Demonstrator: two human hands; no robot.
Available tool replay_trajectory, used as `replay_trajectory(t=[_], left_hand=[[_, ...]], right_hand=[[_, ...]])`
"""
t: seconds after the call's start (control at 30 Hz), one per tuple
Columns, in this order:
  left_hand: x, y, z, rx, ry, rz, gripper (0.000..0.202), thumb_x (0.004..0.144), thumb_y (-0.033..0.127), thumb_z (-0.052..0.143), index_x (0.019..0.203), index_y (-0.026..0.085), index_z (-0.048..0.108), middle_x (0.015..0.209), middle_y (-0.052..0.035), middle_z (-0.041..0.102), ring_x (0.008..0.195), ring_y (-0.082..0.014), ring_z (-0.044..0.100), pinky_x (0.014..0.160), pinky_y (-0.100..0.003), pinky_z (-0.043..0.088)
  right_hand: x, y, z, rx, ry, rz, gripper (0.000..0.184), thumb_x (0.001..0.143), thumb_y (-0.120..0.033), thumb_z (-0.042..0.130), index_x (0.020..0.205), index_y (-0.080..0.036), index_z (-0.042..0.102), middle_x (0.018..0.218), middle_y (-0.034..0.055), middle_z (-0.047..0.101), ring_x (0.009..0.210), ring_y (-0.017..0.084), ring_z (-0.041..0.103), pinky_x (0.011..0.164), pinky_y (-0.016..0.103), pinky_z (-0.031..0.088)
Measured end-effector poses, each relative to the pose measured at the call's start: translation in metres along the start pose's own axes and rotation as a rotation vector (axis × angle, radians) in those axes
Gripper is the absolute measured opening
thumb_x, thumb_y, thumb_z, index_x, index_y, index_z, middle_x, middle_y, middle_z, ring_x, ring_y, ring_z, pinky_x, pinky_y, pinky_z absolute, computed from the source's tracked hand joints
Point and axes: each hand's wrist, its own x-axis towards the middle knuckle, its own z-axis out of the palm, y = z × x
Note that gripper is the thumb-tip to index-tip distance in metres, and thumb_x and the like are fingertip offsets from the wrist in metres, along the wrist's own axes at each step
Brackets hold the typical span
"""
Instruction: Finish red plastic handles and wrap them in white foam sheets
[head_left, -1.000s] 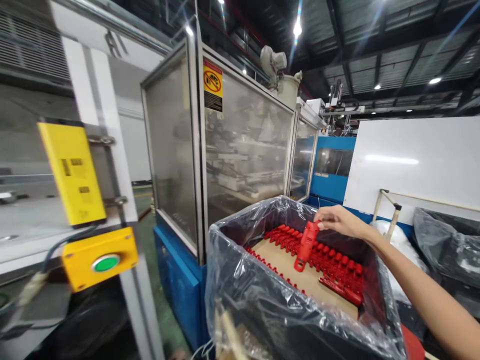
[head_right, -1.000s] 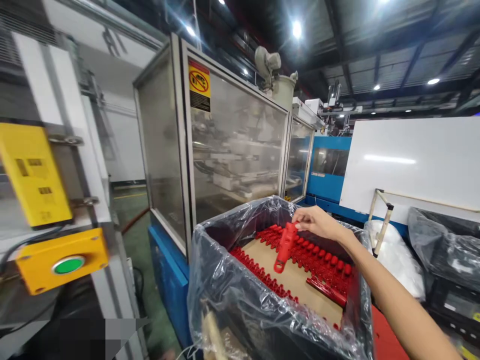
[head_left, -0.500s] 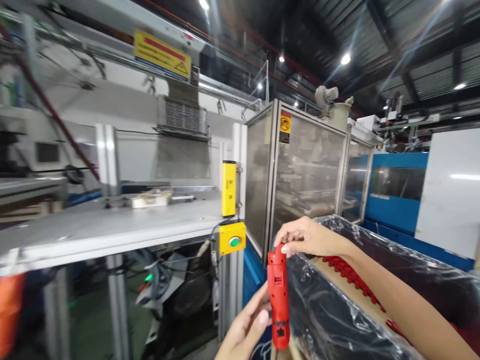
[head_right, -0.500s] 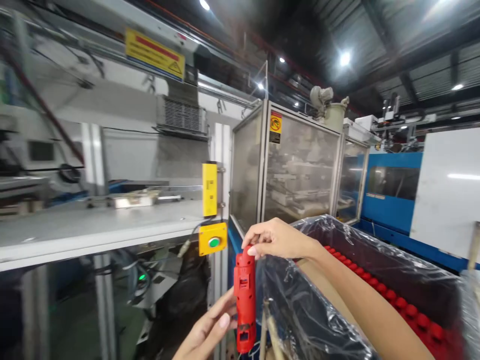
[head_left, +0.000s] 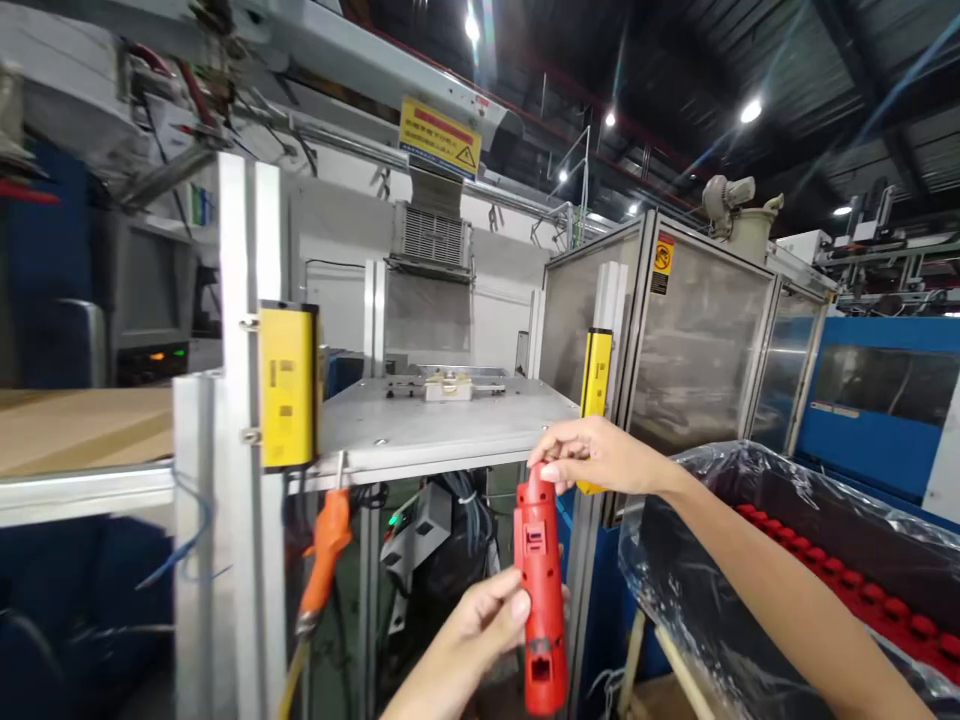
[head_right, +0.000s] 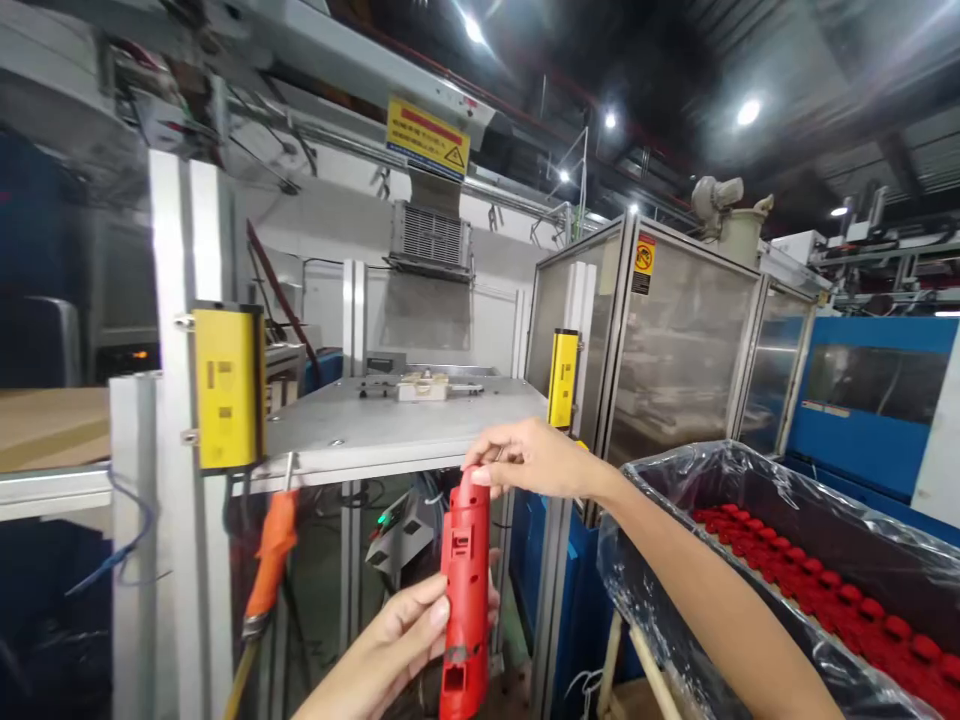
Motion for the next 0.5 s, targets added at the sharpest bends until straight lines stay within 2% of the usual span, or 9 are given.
replay_trajectory(t=[0.1, 0.2, 0.27, 0.37, 0.43, 0.5], left_hand=[[-0.007, 0.011, -0.021, 0.001, 0.039, 0.052, 0.04, 0.066, 0.056, 0.079, 0.093, 0.026, 0.079, 0.076, 0.0016, 0.071, 0.075, -0.0146, 0.062, 0.078, -0.025, 0.052], [-0.012, 0.02, -0.037, -0.016, 0.127, 0.121, 0.042, 0.068, 0.052, 0.079, 0.101, 0.027, 0.077, 0.085, 0.0, 0.074, 0.084, -0.0172, 0.064, 0.082, -0.027, 0.053], [-0.012, 0.024, -0.045, -0.056, 0.192, 0.168, 0.047, 0.067, 0.05, 0.081, 0.108, 0.027, 0.074, 0.091, -0.0016, 0.076, 0.091, -0.0201, 0.066, 0.085, -0.03, 0.054], [-0.008, 0.03, -0.053, -0.124, 0.286, 0.238, 0.052, 0.067, 0.048, 0.081, 0.112, 0.024, 0.072, 0.101, -0.0038, 0.077, 0.098, -0.0239, 0.067, 0.09, -0.034, 0.054], [-0.003, 0.033, -0.057, -0.137, 0.339, 0.28, 0.057, 0.068, 0.049, 0.08, 0.118, 0.023, 0.069, 0.105, -0.0055, 0.076, 0.101, -0.026, 0.068, 0.092, -0.036, 0.054], [0.001, 0.033, -0.06, -0.113, 0.376, 0.325, 0.061, 0.069, 0.051, 0.079, 0.12, 0.021, 0.067, 0.11, -0.0073, 0.075, 0.106, -0.0282, 0.067, 0.095, -0.038, 0.053]], right_hand=[[0.017, -0.009, 0.019, -0.094, 0.115, 0.014, 0.02, 0.085, -0.025, 0.062, 0.103, -0.016, 0.064, 0.086, 0.0028, 0.067, 0.071, 0.013, 0.064, 0.069, 0.03, 0.053], [0.013, -0.019, 0.048, -0.34, 0.275, 0.061, 0.027, 0.088, -0.024, 0.058, 0.113, -0.019, 0.063, 0.096, 0.0051, 0.07, 0.084, 0.019, 0.065, 0.082, 0.038, 0.05], [0.001, -0.02, 0.074, -0.499, 0.278, 0.164, 0.038, 0.088, -0.032, 0.058, 0.125, -0.022, 0.059, 0.11, 0.0068, 0.07, 0.097, 0.024, 0.065, 0.09, 0.042, 0.048], [-0.013, -0.01, 0.114, -0.621, 0.211, 0.303, 0.065, 0.084, -0.039, 0.064, 0.144, -0.028, 0.042, 0.137, 0.0087, 0.058, 0.117, 0.032, 0.059, 0.098, 0.048, 0.045], [-0.014, 0.002, 0.132, -0.652, 0.197, 0.294, 0.068, 0.084, -0.034, 0.062, 0.147, -0.027, 0.038, 0.139, 0.0094, 0.056, 0.119, 0.034, 0.058, 0.098, 0.048, 0.046], [-0.007, 0.012, 0.136, -0.656, 0.22, 0.226, 0.061, 0.086, -0.03, 0.056, 0.145, -0.024, 0.042, 0.136, 0.0106, 0.06, 0.116, 0.034, 0.061, 0.095, 0.046, 0.048]])
